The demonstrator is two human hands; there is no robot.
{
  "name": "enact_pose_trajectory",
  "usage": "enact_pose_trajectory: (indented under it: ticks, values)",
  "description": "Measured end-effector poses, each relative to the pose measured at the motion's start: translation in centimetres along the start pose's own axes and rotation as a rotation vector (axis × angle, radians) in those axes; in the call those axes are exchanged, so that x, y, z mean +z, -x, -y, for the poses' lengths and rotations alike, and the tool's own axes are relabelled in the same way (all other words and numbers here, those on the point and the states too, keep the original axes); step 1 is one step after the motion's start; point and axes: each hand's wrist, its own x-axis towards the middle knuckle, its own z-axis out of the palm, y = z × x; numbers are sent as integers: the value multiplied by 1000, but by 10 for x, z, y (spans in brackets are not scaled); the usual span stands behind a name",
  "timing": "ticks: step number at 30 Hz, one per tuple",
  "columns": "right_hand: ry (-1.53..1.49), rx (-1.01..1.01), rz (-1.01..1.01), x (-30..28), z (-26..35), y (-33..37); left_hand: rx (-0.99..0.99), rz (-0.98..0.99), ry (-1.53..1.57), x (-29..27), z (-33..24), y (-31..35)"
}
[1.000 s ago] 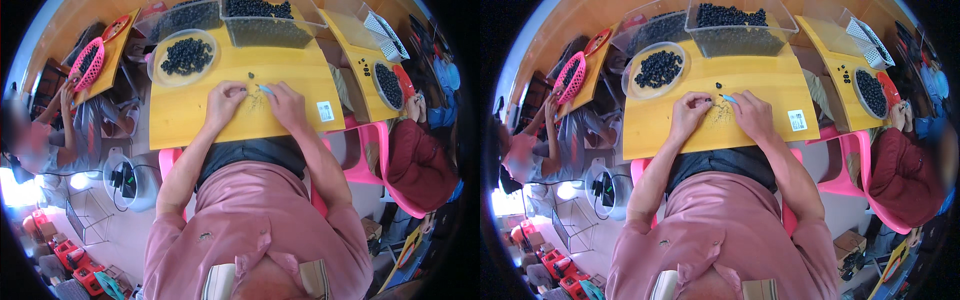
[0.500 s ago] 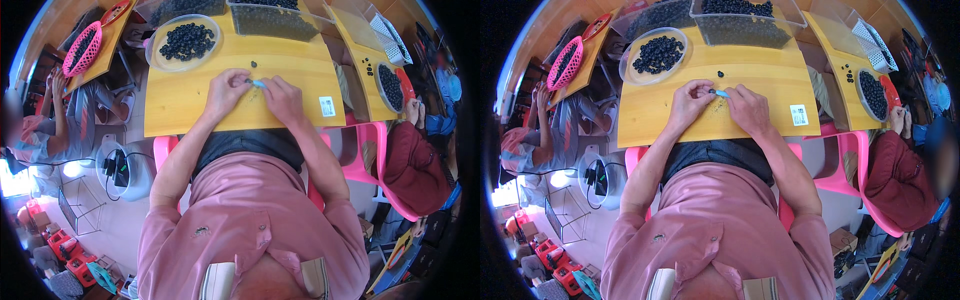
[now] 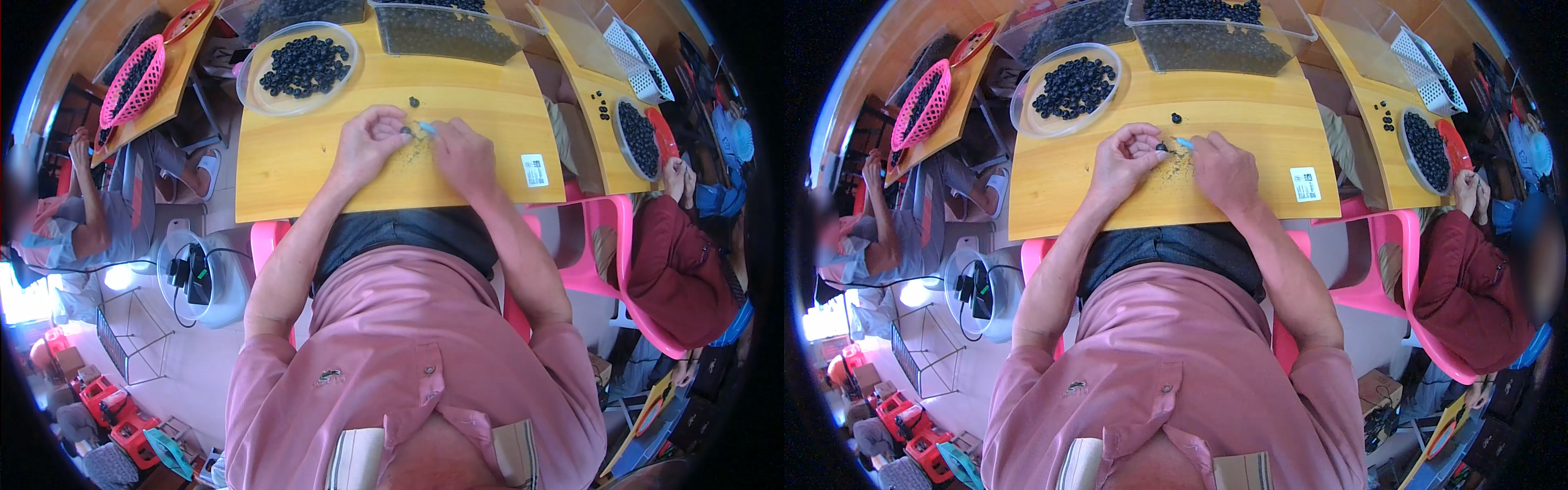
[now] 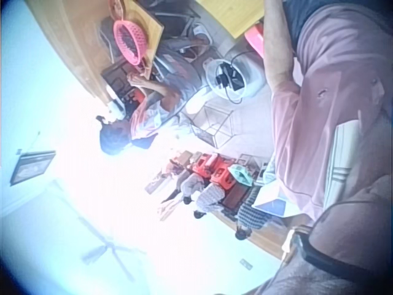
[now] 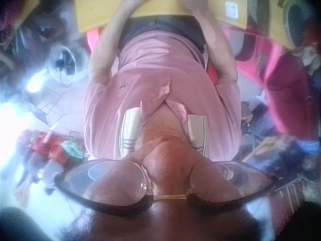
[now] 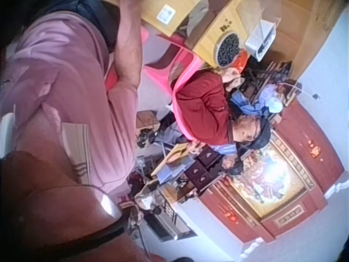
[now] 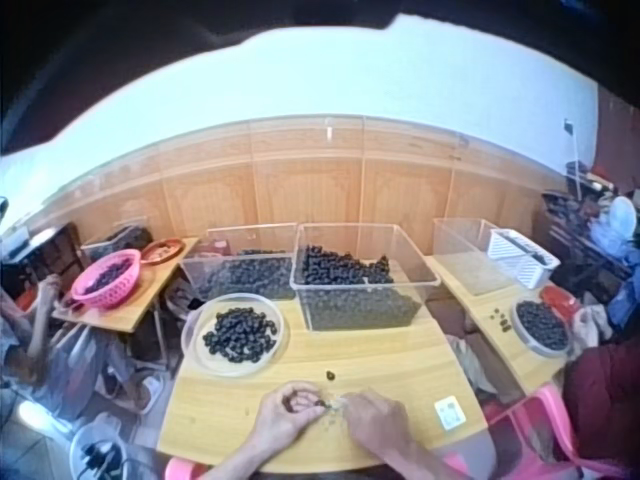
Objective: Sorting small black objects on a wooden table into different plastic containers, occasionally using a small blue scraper to assist.
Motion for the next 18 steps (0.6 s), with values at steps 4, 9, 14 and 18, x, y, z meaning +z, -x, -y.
enact_pose_trajectory:
  ticks: [4, 9, 14, 18]
  values:
    - [-19, 12, -32, -1, 0, -1, -10, 4, 58, 0, -5, 2]
    - [-26, 11, -39, -5, -1, 1, 26, -114, -91, -12, -20, 0]
    - [-55, 80, -70, -9, -9, -1, 337, -364, -303, -69, -54, -39]
    - [-86, 119, -113, -11, -14, -4, 644, -564, -848, -68, -66, -61]
